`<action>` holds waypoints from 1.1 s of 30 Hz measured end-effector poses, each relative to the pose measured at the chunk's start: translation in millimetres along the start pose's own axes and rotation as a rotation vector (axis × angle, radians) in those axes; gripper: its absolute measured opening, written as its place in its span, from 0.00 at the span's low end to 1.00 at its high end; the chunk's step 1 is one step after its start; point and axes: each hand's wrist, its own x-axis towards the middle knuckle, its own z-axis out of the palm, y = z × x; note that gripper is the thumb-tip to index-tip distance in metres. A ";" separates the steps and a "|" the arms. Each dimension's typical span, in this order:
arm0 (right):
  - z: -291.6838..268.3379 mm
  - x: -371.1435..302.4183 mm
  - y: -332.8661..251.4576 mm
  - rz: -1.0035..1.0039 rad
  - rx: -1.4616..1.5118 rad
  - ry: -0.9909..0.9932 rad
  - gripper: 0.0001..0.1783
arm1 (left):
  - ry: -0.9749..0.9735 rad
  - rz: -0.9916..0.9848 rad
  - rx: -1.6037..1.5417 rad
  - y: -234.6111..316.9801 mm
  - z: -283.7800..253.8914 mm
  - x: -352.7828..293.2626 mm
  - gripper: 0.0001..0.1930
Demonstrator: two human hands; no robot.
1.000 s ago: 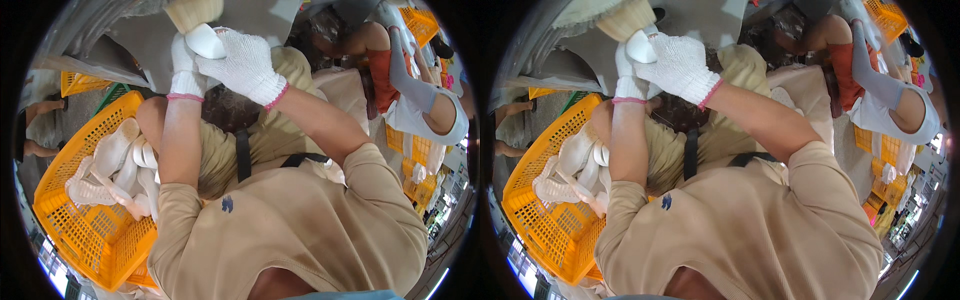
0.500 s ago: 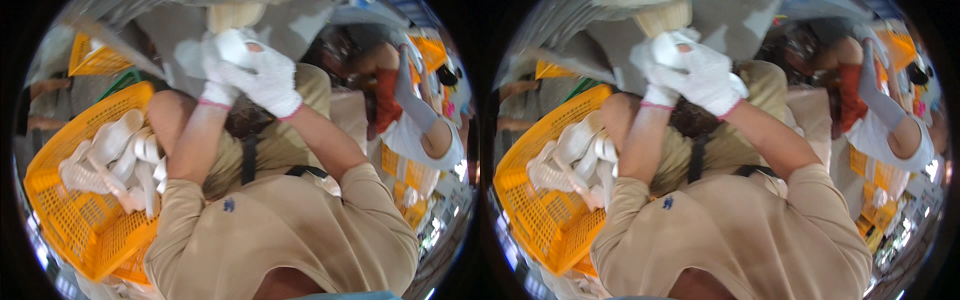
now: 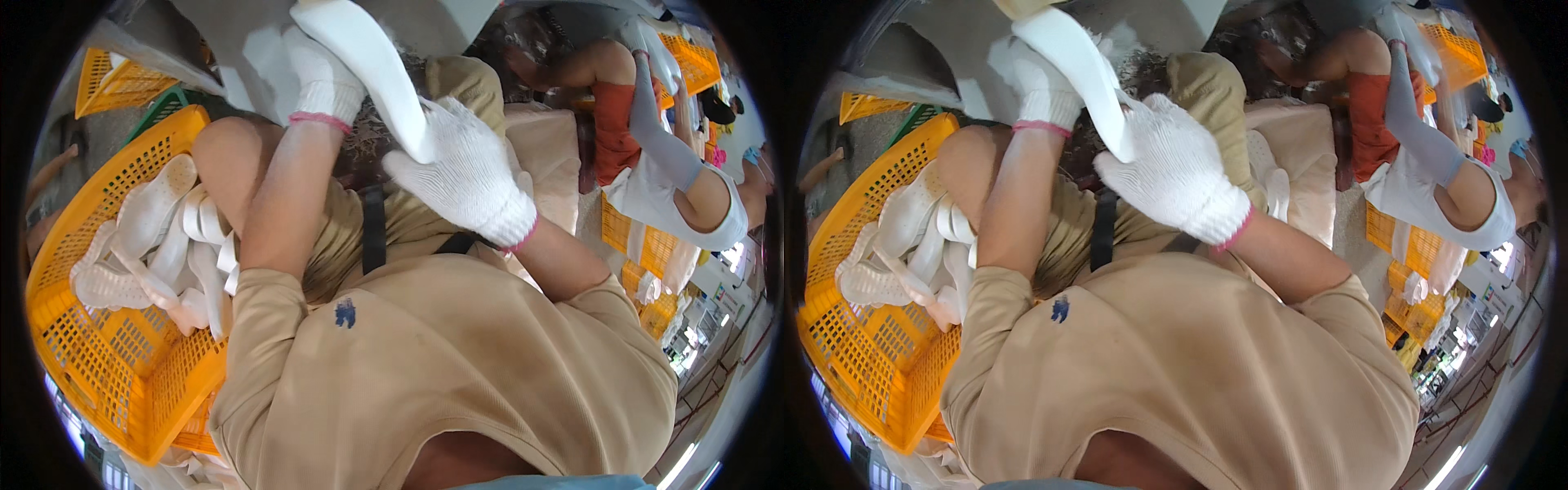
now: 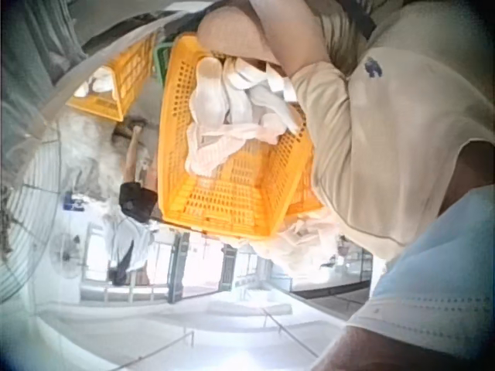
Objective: The person sits on the floor and repeatedly rubs white slipper-like items against a rotating brush to clean them. They pick up each item from a yellow basket, scrub it with both hands, and place it back into the basket.
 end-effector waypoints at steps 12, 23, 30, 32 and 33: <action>-26.5 40.6 -25.3 0.069 -0.220 -0.283 0.15 | -0.107 -0.417 -0.495 15.2 27.8 -6.7 0.37; -40.3 -13.4 24.1 0.672 0.888 -0.091 0.25 | -0.023 -0.091 -0.114 38.8 51.4 -50.2 0.27; -58.2 -146.6 118.8 0.628 0.268 -0.295 0.20 | 0.179 0.737 1.355 150.4 -59.0 -152.0 0.21; -73.9 -195.2 169.8 0.702 -0.191 -0.599 0.20 | 0.665 1.070 1.768 208.5 -131.7 -181.9 0.19; -82.7 -214.2 194.1 0.745 -0.448 -0.801 0.21 | 0.834 0.696 1.812 239.1 -170.9 -197.8 0.25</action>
